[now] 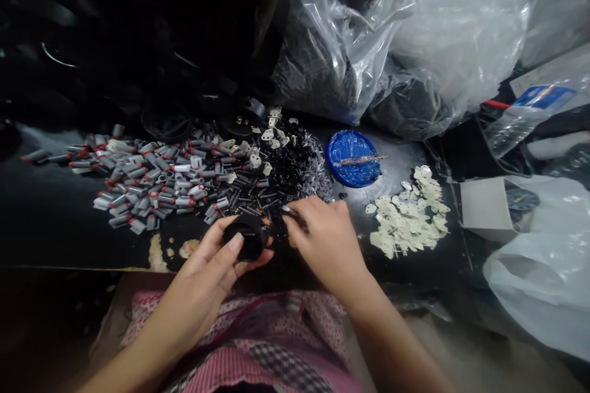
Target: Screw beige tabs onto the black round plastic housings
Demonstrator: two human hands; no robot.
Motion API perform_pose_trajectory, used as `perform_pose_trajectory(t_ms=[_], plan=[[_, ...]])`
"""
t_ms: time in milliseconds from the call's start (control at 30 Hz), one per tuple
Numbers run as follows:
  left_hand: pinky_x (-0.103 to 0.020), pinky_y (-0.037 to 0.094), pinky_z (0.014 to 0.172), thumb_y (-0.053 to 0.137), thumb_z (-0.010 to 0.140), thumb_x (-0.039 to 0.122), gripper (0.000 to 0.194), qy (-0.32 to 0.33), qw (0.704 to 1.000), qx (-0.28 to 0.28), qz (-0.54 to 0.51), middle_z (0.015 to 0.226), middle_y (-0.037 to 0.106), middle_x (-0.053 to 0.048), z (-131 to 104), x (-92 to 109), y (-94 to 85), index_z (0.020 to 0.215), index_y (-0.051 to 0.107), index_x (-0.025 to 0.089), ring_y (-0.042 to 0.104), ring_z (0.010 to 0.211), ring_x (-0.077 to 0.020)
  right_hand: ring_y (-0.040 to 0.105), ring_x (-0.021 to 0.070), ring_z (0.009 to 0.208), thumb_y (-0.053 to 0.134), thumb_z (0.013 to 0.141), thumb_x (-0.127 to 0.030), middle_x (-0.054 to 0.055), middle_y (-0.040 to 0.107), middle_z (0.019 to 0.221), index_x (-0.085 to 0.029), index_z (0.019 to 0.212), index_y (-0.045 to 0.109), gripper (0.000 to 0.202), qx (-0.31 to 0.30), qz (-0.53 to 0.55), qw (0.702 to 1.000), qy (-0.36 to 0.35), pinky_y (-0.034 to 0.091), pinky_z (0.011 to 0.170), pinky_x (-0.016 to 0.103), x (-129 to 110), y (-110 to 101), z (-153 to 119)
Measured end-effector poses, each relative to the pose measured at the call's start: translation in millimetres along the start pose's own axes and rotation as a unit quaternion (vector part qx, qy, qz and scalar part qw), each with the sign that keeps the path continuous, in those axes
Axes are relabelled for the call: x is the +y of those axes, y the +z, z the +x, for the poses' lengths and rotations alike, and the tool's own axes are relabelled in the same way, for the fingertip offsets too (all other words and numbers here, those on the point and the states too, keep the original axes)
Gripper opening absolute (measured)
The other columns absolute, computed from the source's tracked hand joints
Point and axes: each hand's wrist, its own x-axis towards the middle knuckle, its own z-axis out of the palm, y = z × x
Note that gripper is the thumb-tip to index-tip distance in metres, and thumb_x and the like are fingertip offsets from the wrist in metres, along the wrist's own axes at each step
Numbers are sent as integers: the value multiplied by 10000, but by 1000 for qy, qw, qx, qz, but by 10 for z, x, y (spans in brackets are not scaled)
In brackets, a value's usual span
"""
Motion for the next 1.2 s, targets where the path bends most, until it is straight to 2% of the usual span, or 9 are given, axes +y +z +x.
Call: perform_pose_trajectory(t_ms=[200, 367, 533, 667, 800, 967, 1100, 1200], plan=[[-298, 548, 852, 663, 834, 309, 147, 26, 999, 24, 4, 945, 713, 0, 10, -35, 27, 973, 687, 268, 665, 873, -165, 594, 194, 718, 569, 877, -225, 34, 682, 815, -176, 855, 629, 81, 11, -9, 1000, -4, 296, 732, 356, -19, 9, -6], [-308, 504, 935, 658, 840, 313, 198, 51, 998, 33, -1, 1057, 702, 20, 25, -36, 87, 1038, 654, 311, 624, 1057, -176, 567, 168, 691, 592, 855, -218, 9, 675, 768, -192, 849, 621, 40, 38, 103, 994, -5, 334, 737, 338, -103, -78, -88], [-311, 562, 841, 668, 830, 283, 143, 4, 998, 17, -58, 994, 724, 19, 49, 13, 168, 973, 666, 280, 680, 914, -167, 598, 156, 757, 595, 873, -194, 2, 699, 836, -214, 917, 631, 61, 92, 216, 972, -20, 388, 747, 325, -194, -84, -153], [-277, 562, 833, 649, 846, 256, 151, -6, 995, 16, -94, 1065, 724, 10, 34, 14, 210, 995, 672, 264, 677, 958, -162, 611, 171, 794, 620, 871, -229, 12, 695, 855, -227, 921, 632, 52, 125, 251, 960, 10, 419, 759, 338, -208, -30, -175], [-267, 562, 830, 665, 833, 251, 146, 9, 996, 25, -86, 1045, 726, 11, 22, 8, 223, 978, 679, 264, 671, 963, -159, 618, 170, 798, 618, 868, -223, 11, 698, 856, -224, 899, 634, 35, 130, 259, 957, 15, 432, 753, 345, -207, -36, -170], [-262, 579, 773, 732, 765, 281, 173, -8, 997, 19, -75, 965, 734, -5, 3, 15, 195, 934, 709, 252, 681, 873, -166, 625, 166, 766, 616, 854, -185, 4, 704, 849, -234, 905, 638, 74, 127, 290, 949, -3, 447, 759, 355, -212, -132, -155], [-226, 566, 703, 730, 760, 313, 185, -20, 999, 20, -25, 942, 714, 0, -21, -19, 147, 944, 724, 298, 667, 874, -176, 624, 158, 765, 631, 845, -182, -3, 688, 829, -236, 894, 639, 74, 118, 334, 935, 0, 450, 751, 347, -239, -180, -160], [-244, 558, 706, 722, 766, 333, 178, -27, 1000, 8, -14, 952, 702, 2, -22, -34, 98, 943, 724, 315, 657, 883, -187, 619, 157, 757, 630, 848, -185, 0, 679, 820, -237, 880, 641, 62, 99, 356, 929, -4, 448, 740, 346, -248, -191, -163]])
